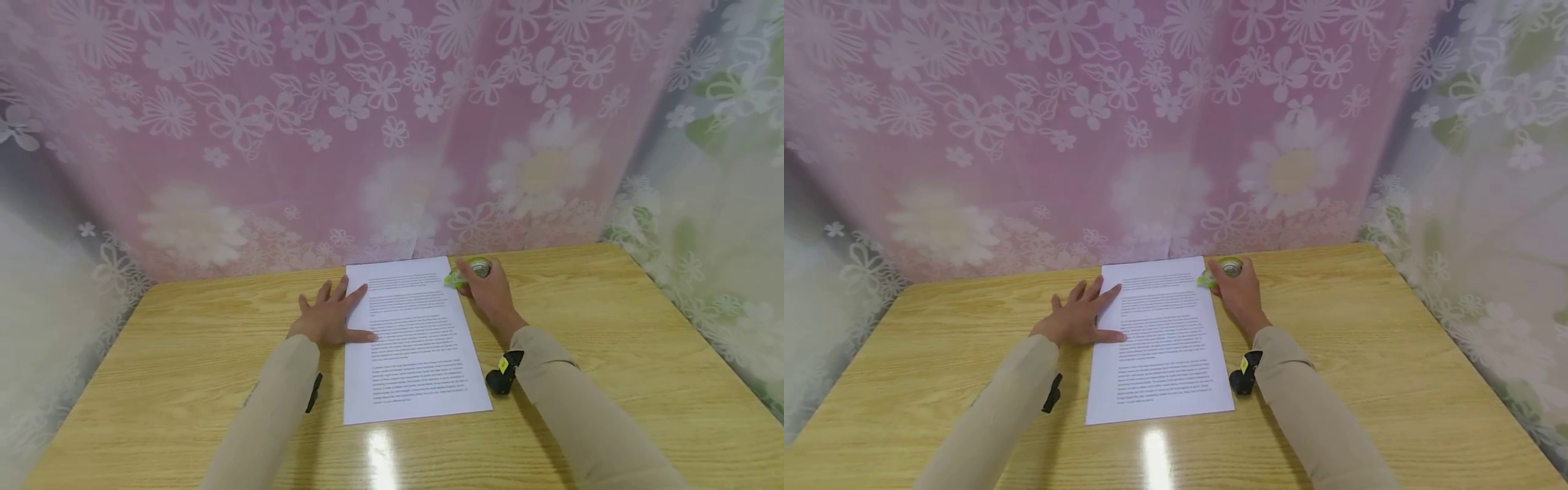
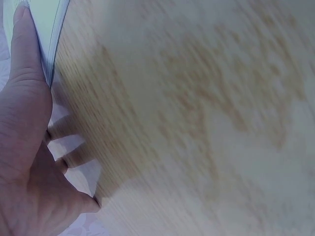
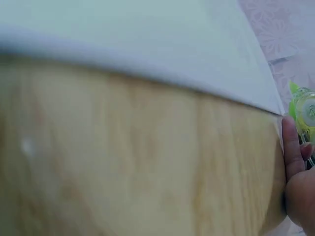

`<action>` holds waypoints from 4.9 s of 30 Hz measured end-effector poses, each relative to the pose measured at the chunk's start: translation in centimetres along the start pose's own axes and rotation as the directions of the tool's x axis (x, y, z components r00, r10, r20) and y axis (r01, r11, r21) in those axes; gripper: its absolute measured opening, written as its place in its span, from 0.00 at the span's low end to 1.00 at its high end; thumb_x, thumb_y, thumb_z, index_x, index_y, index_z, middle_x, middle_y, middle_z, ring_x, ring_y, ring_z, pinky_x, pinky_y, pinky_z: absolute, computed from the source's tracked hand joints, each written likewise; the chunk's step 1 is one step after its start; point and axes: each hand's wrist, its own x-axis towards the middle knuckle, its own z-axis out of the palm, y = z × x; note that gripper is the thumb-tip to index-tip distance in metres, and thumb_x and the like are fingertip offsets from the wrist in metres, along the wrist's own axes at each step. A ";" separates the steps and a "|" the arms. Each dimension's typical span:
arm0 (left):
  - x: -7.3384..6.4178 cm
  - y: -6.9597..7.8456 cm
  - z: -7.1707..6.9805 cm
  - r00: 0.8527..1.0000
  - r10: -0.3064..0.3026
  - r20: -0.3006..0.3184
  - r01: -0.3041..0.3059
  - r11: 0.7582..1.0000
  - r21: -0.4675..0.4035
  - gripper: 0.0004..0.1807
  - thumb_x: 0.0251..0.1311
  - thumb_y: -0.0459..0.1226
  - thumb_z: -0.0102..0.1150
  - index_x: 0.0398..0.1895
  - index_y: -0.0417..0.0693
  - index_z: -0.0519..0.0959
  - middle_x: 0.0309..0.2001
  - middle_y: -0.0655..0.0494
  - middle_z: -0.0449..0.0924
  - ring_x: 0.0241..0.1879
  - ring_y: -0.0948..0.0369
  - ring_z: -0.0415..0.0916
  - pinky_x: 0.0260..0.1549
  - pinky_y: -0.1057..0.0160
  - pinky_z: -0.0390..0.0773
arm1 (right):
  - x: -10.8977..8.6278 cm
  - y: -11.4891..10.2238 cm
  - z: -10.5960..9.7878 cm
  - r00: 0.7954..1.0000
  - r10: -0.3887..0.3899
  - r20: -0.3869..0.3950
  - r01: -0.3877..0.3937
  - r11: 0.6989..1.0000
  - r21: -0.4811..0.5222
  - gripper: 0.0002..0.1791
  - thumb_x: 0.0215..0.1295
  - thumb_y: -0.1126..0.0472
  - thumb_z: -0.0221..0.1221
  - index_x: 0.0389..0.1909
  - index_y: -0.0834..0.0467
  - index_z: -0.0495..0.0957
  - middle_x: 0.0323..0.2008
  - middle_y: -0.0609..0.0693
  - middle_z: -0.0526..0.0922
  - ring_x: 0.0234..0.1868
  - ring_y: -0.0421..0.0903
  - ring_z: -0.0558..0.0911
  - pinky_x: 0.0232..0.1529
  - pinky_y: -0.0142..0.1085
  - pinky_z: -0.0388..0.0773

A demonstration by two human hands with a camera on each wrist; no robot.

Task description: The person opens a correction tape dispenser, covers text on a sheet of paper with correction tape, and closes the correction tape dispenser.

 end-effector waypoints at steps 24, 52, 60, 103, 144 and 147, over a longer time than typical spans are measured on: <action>-0.1 -0.2 0.1 1.000 -0.019 0.011 0.019 0.999 0.034 0.55 0.47 0.75 0.50 0.76 0.71 0.42 0.76 0.52 0.31 0.72 0.43 0.32 0.56 0.25 0.40 | -2.9 -2.7 13.2 0.992 -0.123 0.014 0.124 0.981 -0.149 0.34 0.59 0.37 0.60 0.54 0.57 0.63 0.37 0.55 0.77 0.25 0.47 0.79 0.33 0.39 0.76; -0.8 -0.1 -0.5 1.000 0.006 0.017 -0.007 0.998 0.068 0.59 0.42 0.76 0.53 0.76 0.59 0.50 0.75 0.53 0.41 0.70 0.36 0.41 0.56 0.28 0.51 | -2.6 -1.6 13.7 0.989 -0.149 0.014 0.150 0.976 -0.156 0.34 0.56 0.36 0.62 0.51 0.58 0.66 0.38 0.54 0.78 0.34 0.48 0.79 0.38 0.40 0.75; -1.0 0.0 -0.2 1.000 0.006 -0.014 -0.005 0.996 0.091 0.59 0.40 0.76 0.53 0.76 0.63 0.48 0.76 0.53 0.41 0.70 0.36 0.40 0.56 0.27 0.50 | -2.5 -1.7 13.6 0.983 -0.181 0.012 0.181 0.974 -0.139 0.32 0.56 0.39 0.64 0.49 0.58 0.68 0.40 0.53 0.78 0.39 0.48 0.79 0.41 0.41 0.77; -0.8 0.1 -0.1 0.999 -0.004 -0.035 0.008 0.994 0.106 0.58 0.40 0.76 0.53 0.76 0.66 0.50 0.76 0.52 0.41 0.70 0.36 0.40 0.55 0.27 0.50 | -2.6 -2.1 13.6 0.969 -0.227 0.102 0.242 0.954 -0.178 0.30 0.59 0.40 0.62 0.51 0.56 0.64 0.43 0.53 0.77 0.41 0.48 0.78 0.44 0.40 0.75; -1.1 0.1 -0.2 1.000 -0.002 -0.018 0.004 0.995 0.102 0.58 0.41 0.76 0.51 0.76 0.66 0.48 0.76 0.53 0.40 0.71 0.38 0.39 0.56 0.27 0.48 | -2.8 -2.6 13.1 0.947 -0.296 0.125 0.318 0.918 -0.237 0.25 0.63 0.50 0.62 0.46 0.60 0.62 0.37 0.54 0.74 0.34 0.48 0.77 0.35 0.39 0.75; -1.1 0.2 -0.2 1.000 -0.002 -0.013 0.003 0.994 0.106 0.58 0.41 0.76 0.51 0.76 0.66 0.47 0.76 0.53 0.39 0.71 0.38 0.39 0.56 0.27 0.48 | -2.8 -2.5 12.9 0.948 -0.297 0.118 0.317 0.917 -0.242 0.25 0.63 0.50 0.63 0.47 0.61 0.62 0.37 0.55 0.74 0.35 0.48 0.77 0.36 0.39 0.75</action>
